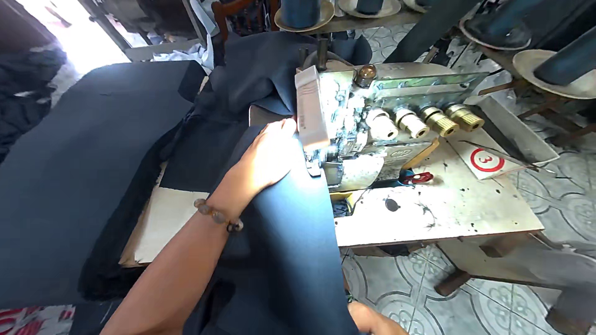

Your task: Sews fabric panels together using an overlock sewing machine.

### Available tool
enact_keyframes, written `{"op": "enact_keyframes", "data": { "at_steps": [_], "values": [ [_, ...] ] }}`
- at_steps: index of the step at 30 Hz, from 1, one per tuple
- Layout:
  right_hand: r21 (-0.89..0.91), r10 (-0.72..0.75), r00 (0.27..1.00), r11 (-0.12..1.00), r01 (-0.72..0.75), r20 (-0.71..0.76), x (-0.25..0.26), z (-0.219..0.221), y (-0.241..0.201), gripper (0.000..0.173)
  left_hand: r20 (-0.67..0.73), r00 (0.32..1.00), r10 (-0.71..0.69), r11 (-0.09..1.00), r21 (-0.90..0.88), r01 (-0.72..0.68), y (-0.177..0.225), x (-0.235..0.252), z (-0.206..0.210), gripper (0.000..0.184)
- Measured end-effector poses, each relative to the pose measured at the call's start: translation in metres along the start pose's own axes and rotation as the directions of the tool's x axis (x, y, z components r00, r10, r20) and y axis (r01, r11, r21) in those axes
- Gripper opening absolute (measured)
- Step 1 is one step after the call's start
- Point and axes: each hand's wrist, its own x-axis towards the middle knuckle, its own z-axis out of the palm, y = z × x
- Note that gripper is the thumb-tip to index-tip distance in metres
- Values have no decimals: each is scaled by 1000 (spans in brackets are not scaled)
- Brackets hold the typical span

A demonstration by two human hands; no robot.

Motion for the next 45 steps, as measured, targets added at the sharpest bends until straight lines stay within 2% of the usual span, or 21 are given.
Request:
{"op": "enact_keyframes", "data": {
  "at_steps": [2, 4, 6, 8, 11, 14, 17, 20, 21, 23, 24, 25, 28, 31, 34, 37, 38, 40, 41, 43, 45],
  "values": [
    [-55, 27, 993, 998, -34, -116, 8, -1, 1, 25, -13, 999, -32, 998, -47, 31, -5, 24, -2, 43],
    [-100, 67, 967, 991, -94, -245, 15, -1, 6, 23, 22, 990, -136, 979, -149, 138, 18, 25, -26, 38],
    [-133, 110, 914, 976, -174, -390, 23, 0, 10, 23, 32, 975, -219, 955, -196, 221, 36, 23, -45, 34],
    [-172, 118, 850, 956, -236, -513, 36, -2, 12, 25, 59, 960, -273, 943, -183, 279, 35, 35, -48, 38],
    [-223, 90, 758, 928, -300, -646, 59, -2, 12, 23, -32, 973, -228, 970, -97, 224, -7, 75, -25, 40],
    [-151, 133, 667, 925, -349, -733, 79, 1, 7, 22, -177, 979, -98, 995, -27, 94, -34, 87, -14, 41],
    [-74, 169, 647, 941, -331, -744, 92, -3, 1, 21, -254, 966, -52, 996, -87, 31, -23, 18, -17, 48],
    [-95, 188, 727, 940, -328, -660, 93, -17, -5, 23, -268, 956, -119, 991, -85, 100, -34, -94, 5, 69],
    [-83, 218, 757, 938, -338, -616, 90, -22, -7, 21, -269, 954, -130, 992, -41, 123, -43, -129, 18, 63],
    [48, 318, 779, 936, -349, -541, 85, -29, -10, 11, -273, 950, -151, 983, 57, 173, -54, -177, 31, 26],
    [139, 356, 782, 932, -333, -512, 86, -29, -10, 10, -276, 947, -165, 974, 108, 201, -56, -188, 29, 18],
    [249, 382, 781, 923, -294, -494, 90, -27, -9, 11, -272, 945, -182, 961, 156, 230, -55, -188, 19, 18],
    [505, 434, 735, 851, -145, -521, 114, -19, -9, 15, -291, 921, -261, 929, 182, 321, -54, -149, -24, 24],
    [680, 488, 707, 733, -15, -511, 148, -10, -8, 25, -241, 884, -399, 909, 22, 417, -56, -82, -61, 29],
    [693, 441, 768, 721, 4, -464, 170, -8, -9, 46, -215, 845, -490, 871, -162, 464, -48, -10, -74, 36],
    [535, 339, 864, 839, -99, -371, 174, -14, -3, 39, -226, 850, -476, 878, -180, 444, -52, 42, -72, 38],
    [416, 307, 884, 898, -144, -354, 172, -17, 0, 38, -235, 868, -438, 898, -158, 410, -57, 51, -68, 38],
    [25, 192, 894, 980, -199, -404, 163, -22, 4, 35, -246, 911, -331, 943, -124, 309, -67, 48, -55, 39],
    [-211, 95, 893, 956, -206, -439, 156, -25, 7, 31, -234, 935, -268, 962, -115, 247, -76, 41, -49, 41],
    [-615, -121, 896, 765, -190, -427, 138, -38, 12, 21, -147, 979, -140, 988, -85, 128, -93, 20, -48, 65],
    [-815, -216, 907, 546, -196, -362, 121, -54, 15, 21, 35, 988, -148, 986, 79, 145, -82, -29, -63, 95]
  ]
}}
